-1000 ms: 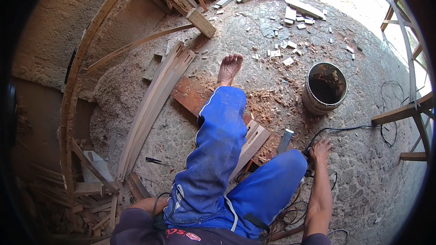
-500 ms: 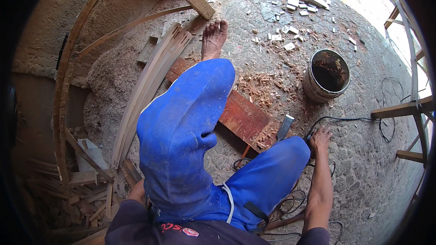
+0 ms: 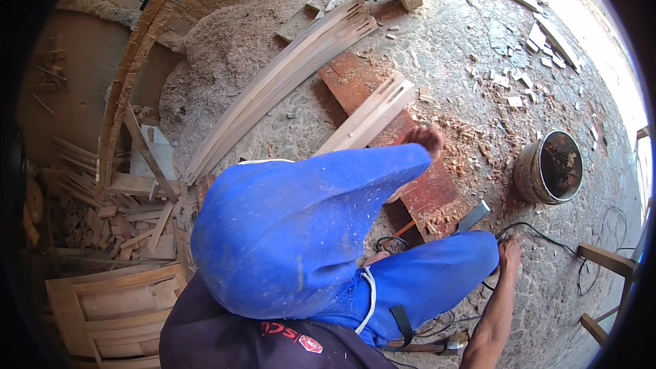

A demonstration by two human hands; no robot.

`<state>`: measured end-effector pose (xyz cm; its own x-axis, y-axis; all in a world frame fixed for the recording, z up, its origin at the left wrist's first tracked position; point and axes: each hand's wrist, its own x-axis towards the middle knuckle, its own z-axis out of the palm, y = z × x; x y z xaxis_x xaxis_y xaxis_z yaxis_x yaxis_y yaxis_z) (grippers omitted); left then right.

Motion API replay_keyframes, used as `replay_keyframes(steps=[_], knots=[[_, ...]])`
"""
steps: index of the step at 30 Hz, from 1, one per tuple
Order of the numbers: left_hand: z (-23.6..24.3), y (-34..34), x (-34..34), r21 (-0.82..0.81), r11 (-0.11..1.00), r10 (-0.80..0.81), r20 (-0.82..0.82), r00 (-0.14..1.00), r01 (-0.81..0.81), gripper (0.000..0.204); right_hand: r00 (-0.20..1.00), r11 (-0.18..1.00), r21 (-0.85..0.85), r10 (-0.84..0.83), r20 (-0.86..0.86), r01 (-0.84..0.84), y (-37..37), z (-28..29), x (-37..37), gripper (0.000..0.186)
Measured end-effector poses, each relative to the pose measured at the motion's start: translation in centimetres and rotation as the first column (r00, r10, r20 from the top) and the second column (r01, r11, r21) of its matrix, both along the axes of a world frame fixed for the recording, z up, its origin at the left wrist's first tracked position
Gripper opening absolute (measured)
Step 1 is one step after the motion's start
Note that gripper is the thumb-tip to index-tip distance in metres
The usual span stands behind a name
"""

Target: The person sits on the floor and uses a chisel and hammer to carve a small wooden block. They repeatedly strike the chisel to shape the wood, then use a hand saw to cut the block. Finally, they place the finished piece with other similar blocks.

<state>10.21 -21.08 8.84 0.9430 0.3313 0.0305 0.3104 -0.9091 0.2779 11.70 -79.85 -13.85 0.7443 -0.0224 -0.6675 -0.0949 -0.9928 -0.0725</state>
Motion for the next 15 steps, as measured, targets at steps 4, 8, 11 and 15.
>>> replay_keyframes(steps=[4, 8, 11, 15], knots=[[-2.9, 15.3, -14.0, 0.060, 0.951, 0.295, -0.456, 0.840, -0.302, 0.077, 0.993, 0.998, -0.049, -0.021, 0.115, 0.027, 2.2, 2.6, -0.7, 0.062], [-3.9, 18.5, -10.3, 0.084, 0.954, 0.296, -0.401, 0.867, -0.288, 0.078, 0.991, 0.997, -0.070, -0.020, 0.133, 0.029, 3.3, 3.4, -1.1, 0.062], [-2.5, 17.9, -6.2, 0.052, 0.967, 0.252, -0.353, 0.901, -0.250, 0.075, 0.988, 0.998, -0.059, -0.025, 0.150, 0.034, 3.0, 2.8, -1.4, 0.061], [-2.6, 18.9, -2.0, -0.058, 0.977, 0.171, -0.353, 0.920, -0.204, 0.071, 0.981, 0.997, -0.038, -0.066, 0.184, 0.075, 1.8, 1.7, -1.2, 0.056]])
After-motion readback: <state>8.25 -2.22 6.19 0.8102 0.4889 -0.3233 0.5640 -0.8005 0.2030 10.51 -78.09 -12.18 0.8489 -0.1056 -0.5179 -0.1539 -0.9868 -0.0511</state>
